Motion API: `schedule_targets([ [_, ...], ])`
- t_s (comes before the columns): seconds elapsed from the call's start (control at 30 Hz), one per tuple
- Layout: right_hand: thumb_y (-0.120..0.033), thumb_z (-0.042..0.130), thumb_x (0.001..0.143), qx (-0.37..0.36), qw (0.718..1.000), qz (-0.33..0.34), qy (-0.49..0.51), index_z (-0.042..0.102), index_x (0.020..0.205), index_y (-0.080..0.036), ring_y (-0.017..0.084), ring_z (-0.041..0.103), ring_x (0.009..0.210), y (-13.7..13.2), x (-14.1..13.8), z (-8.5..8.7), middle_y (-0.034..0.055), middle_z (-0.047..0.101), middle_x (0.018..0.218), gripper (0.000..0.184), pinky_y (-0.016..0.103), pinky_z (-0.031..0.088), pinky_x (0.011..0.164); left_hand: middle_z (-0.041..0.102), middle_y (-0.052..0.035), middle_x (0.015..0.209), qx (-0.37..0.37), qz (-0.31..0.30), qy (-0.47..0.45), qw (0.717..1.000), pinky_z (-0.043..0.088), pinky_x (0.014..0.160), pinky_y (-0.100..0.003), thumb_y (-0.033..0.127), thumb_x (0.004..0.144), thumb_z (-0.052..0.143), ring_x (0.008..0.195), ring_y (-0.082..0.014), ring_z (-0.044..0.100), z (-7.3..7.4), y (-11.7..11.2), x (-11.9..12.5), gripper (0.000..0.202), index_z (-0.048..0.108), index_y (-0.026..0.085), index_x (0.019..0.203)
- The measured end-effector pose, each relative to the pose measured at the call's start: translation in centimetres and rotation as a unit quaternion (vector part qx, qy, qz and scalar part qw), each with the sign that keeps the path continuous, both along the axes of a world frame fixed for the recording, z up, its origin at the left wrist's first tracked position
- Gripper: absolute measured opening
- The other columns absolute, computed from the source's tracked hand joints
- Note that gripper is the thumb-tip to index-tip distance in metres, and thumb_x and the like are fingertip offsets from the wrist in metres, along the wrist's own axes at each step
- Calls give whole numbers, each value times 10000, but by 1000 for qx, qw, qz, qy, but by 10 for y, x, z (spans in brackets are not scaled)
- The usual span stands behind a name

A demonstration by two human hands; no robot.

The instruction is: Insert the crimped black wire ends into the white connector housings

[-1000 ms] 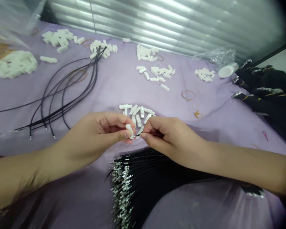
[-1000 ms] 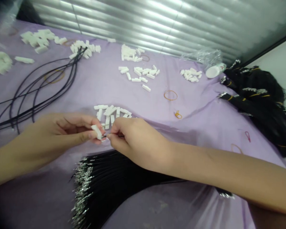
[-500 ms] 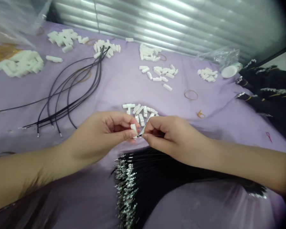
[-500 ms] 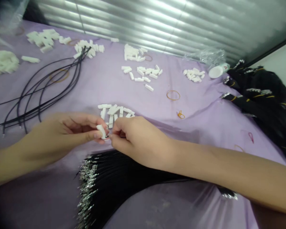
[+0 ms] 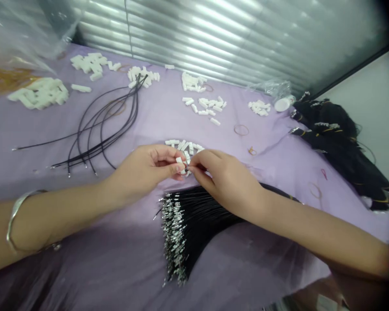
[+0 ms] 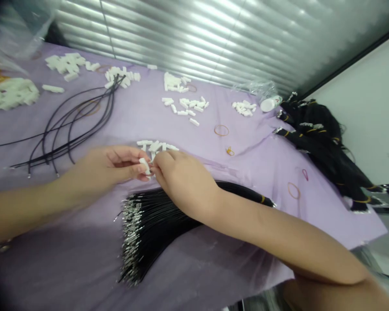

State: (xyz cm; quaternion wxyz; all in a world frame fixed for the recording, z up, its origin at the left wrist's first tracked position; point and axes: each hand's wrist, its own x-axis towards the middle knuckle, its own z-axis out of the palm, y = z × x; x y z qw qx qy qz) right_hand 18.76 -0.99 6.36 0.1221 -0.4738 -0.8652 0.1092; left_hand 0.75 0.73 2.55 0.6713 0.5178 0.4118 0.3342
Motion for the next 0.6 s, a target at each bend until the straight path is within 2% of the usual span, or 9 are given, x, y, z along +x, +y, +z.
schedule_targets([
  [0.07,-151,462,901,89,996,19,-7,617,914,-77,201,551,849,-4,0,1,135,615,943,172,316,423,753,685,1,784,-3,14,-11,1000,512,755,-212,203,776,662,731,-102,647,0,0,-1,97,655,152,858],
  [0.1,-144,456,904,92,995,39,0,623,919,-72,201,549,866,-5,0,0,139,610,954,182,315,427,770,683,-2,781,-5,20,-13,1000,509,754,-219,202,776,661,730,-104,643,0,0,-1,106,655,150,868],
  [0.2,-167,491,905,-8,991,130,17,647,848,-88,169,554,788,-4,0,-6,86,623,836,185,283,436,735,665,9,767,11,20,-6,1000,488,729,-200,206,776,667,714,-88,616,0,0,-3,96,660,157,859],
  [0.27,-175,547,881,-57,984,166,20,662,835,-102,166,556,783,-1,0,-12,65,638,826,144,289,431,754,652,17,754,28,11,7,1000,478,707,-181,210,784,665,704,-78,600,0,0,-3,70,665,162,834],
  [0.43,-155,600,844,-106,981,155,43,674,820,-115,168,560,802,0,0,-17,52,648,824,87,299,409,791,666,17,747,53,-2,32,998,488,669,-170,200,789,665,690,-92,617,0,1,-3,56,681,185,841],
  [0.6,-112,545,859,-145,977,117,101,627,803,-113,137,539,792,-3,2,-10,35,622,805,99,270,402,784,688,12,788,54,-19,47,997,500,722,-156,226,823,648,740,-94,640,-3,1,-5,62,681,203,870],
])
